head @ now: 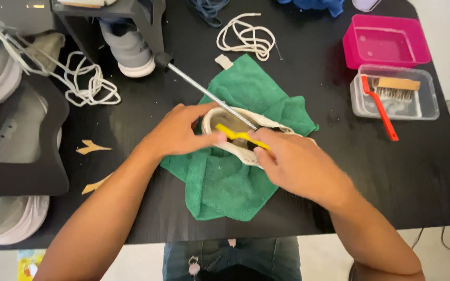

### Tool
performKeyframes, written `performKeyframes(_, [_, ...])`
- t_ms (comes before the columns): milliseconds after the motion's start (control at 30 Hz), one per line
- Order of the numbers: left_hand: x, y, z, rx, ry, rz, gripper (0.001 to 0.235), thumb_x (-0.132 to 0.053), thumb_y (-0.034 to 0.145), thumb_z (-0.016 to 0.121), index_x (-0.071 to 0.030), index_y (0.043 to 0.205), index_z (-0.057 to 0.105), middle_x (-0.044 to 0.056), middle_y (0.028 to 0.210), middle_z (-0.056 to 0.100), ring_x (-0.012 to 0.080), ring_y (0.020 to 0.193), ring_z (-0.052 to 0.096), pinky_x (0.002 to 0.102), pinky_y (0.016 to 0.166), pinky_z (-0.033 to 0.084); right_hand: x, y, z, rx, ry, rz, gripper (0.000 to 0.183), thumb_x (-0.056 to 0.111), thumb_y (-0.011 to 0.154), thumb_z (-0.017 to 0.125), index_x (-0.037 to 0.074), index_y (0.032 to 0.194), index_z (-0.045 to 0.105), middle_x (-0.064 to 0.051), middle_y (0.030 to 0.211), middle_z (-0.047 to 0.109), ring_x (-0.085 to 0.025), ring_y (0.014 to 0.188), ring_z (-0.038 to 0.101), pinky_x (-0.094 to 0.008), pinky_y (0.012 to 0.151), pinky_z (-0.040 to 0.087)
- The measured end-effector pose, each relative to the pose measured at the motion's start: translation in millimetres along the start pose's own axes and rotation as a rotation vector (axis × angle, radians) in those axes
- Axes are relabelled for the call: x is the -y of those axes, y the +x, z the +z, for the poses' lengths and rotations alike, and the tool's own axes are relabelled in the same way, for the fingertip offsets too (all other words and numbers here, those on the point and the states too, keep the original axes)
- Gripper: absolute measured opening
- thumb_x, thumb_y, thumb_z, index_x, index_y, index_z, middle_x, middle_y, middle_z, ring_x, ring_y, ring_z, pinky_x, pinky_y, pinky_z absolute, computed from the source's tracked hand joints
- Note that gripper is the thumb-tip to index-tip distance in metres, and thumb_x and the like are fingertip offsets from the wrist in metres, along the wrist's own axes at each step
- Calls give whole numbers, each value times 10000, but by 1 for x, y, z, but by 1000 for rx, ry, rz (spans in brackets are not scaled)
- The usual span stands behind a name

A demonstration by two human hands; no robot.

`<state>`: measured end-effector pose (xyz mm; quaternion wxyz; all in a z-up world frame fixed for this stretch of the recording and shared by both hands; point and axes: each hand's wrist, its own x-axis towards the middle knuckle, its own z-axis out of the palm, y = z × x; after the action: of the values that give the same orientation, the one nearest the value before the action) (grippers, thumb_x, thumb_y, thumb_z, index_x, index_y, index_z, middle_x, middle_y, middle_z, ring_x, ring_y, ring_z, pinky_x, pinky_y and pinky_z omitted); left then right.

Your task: The person cleans the inside of a white sneaker using a wooden brush and a yellow brush. They scrub the interior lining and tongue area while the shoe rests on a green cloth on a black table.

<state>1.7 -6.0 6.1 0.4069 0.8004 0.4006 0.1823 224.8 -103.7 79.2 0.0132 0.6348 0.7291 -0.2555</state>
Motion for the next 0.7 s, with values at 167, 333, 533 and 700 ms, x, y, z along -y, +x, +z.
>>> performKeyframes(167, [20, -2, 16, -171, -15, -16, 332, -454, 999, 557, -225, 1060, 791, 90, 809, 777, 313, 768, 735, 406, 758, 555, -11, -19, 5, -164, -11, 11, 328, 177, 980, 525, 209, 1277, 659, -132, 1051, 629, -427, 818, 716, -488, 730, 571])
performKeyframes(333, [28, -8, 33, -290, 120, -55, 445, -447, 1038, 504, -195, 767, 750, 31, 567, 678, 203, 548, 644, 307, 600, 519, -9, -36, 28, -319, -81, 20, 297, 218, 1003, 532, 209, 1254, 690, -83, 876, 681, -328, 808, 738, -412, 687, 576])
performKeyframes(533, [20, -15, 35, -351, 313, 10, 485, -428, 1062, 458, -146, 756, 706, 101, 555, 644, 315, 580, 674, 388, 581, 528, 5, -48, 9, -271, 152, 43, 322, 169, 951, 578, 200, 1226, 743, -107, 890, 780, -327, 782, 766, -382, 696, 596])
performKeyframes(700, [19, -14, 38, -390, 370, 63, 449, -376, 1057, 496, -70, 872, 767, 160, 586, 649, 365, 624, 685, 442, 618, 544, 12, -35, -34, -60, 266, 155, 328, 156, 917, 563, 172, 1159, 784, -158, 804, 804, -321, 684, 749, -442, 689, 557])
